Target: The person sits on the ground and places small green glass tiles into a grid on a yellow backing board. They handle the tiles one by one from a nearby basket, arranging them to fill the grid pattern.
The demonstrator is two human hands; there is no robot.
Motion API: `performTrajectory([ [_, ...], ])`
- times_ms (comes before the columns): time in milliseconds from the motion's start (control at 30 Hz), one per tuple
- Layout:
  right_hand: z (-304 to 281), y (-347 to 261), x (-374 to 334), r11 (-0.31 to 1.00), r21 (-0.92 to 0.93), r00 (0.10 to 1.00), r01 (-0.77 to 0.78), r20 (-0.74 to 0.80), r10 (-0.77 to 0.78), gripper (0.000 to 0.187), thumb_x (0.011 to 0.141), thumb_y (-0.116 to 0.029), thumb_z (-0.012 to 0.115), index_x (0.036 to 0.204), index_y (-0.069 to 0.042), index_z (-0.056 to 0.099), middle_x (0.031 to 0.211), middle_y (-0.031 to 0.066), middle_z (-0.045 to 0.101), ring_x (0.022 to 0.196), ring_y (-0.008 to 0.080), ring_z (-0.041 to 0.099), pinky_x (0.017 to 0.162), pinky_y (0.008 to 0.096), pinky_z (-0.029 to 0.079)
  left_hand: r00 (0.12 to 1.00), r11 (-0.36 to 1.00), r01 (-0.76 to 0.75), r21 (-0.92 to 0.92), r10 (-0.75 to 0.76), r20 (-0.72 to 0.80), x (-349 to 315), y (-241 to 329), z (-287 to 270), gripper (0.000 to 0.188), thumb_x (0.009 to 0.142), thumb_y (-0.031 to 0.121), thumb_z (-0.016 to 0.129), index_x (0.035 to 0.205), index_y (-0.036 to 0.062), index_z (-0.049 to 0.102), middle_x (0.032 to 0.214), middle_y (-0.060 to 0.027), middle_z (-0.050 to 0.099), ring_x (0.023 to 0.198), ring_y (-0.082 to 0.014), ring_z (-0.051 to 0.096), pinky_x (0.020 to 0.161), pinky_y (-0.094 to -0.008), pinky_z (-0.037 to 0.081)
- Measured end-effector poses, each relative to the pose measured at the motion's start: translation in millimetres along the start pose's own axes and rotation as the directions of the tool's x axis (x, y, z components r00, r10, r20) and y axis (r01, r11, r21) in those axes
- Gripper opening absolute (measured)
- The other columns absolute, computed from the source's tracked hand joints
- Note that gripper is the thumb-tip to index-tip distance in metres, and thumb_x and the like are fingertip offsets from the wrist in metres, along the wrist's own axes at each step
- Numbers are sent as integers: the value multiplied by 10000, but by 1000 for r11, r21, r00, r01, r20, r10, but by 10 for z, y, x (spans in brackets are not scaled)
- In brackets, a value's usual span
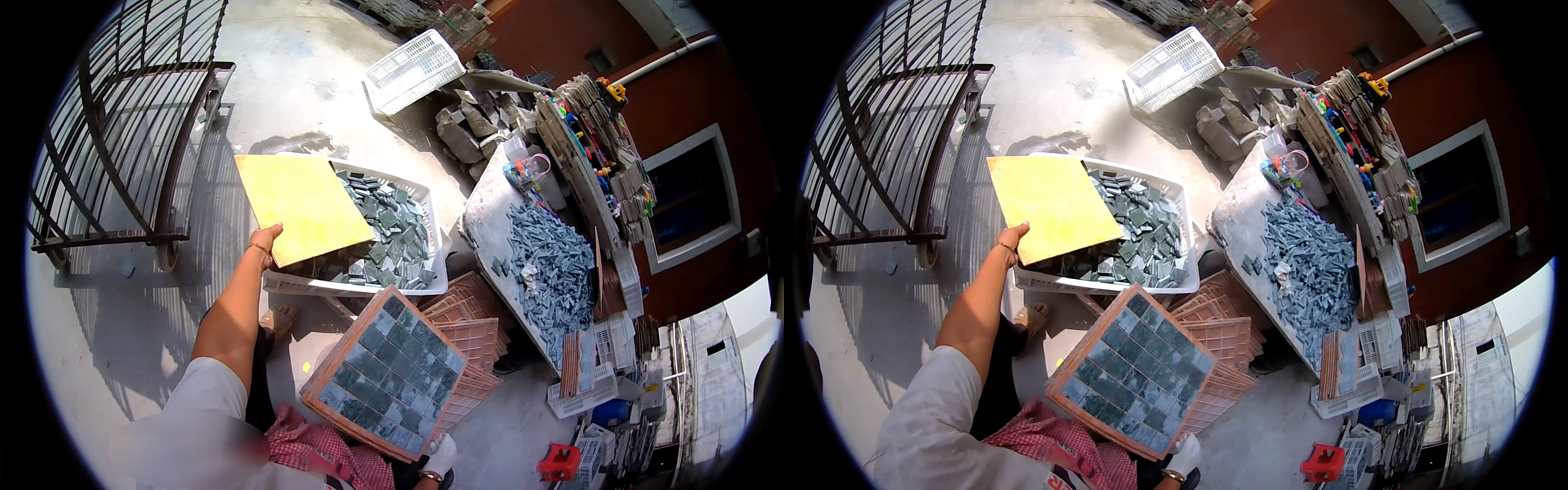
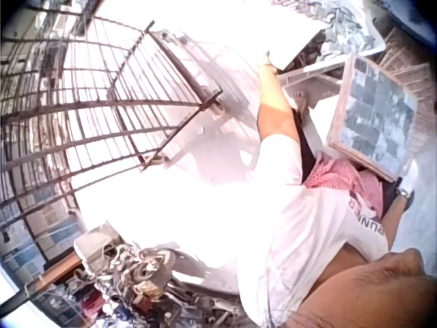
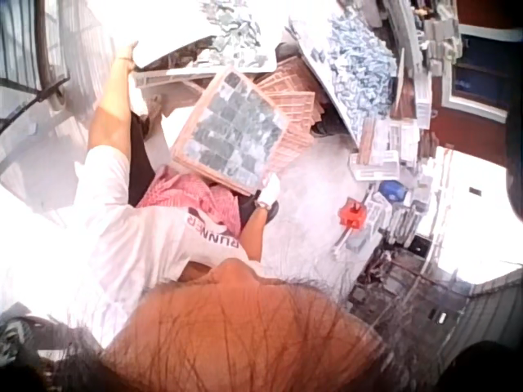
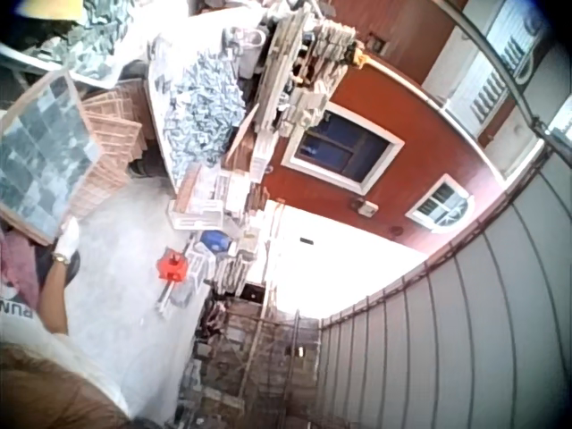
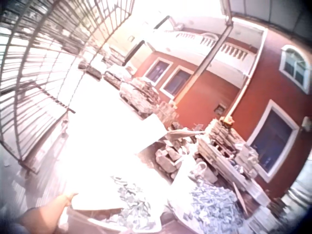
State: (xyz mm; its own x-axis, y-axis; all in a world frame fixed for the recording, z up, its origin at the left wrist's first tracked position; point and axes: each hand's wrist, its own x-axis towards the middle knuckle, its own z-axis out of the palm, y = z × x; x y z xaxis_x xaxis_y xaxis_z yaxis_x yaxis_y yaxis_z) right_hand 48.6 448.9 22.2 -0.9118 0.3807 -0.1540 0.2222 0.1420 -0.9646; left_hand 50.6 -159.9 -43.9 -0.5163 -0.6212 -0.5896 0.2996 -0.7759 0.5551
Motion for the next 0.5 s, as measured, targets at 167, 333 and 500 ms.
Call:
performTrajectory([
  [167, -110, -67, -74, 947, -309, 985, 87, 167, -37, 405, 883, -239, 521, 1178, 38, 492, 998, 116, 587, 848, 178, 589, 717, 288, 487, 955, 968, -242, 62, 227, 193, -207, 78, 281, 313, 811, 51, 548, 1091, -81, 501, 993, -162, 599, 868, -277, 611, 757, -399, 515],
  [333, -24, -599, -511, 997, -74, 998, 28, 59, -24, 328, 916, -150, 448, 1170, 46, 518, 1098, 124, 583, 1001, 232, 559, 850, 338, 466, 817, 794, -518, 318, 349, 459, -1126, 360, 581, 232, 784, 85, 562, 960, -65, 579, 781, -72, 616, 678, -171, 587, 615, -313, 464],
  [500, 396, -1200, -744, 944, 308, 925, 118, 311, -217, 717, 798, -396, 643, 1327, -16, 344, 1185, 166, 485, 1093, 282, 508, 900, 421, 443, 300, 41, -949, 312, 415, 859, -2351, 256, 1140, 446, 744, 77, 575, 1182, 23, 512, 839, -194, 607, 721, -374, 568, 640, -393, 462],
])
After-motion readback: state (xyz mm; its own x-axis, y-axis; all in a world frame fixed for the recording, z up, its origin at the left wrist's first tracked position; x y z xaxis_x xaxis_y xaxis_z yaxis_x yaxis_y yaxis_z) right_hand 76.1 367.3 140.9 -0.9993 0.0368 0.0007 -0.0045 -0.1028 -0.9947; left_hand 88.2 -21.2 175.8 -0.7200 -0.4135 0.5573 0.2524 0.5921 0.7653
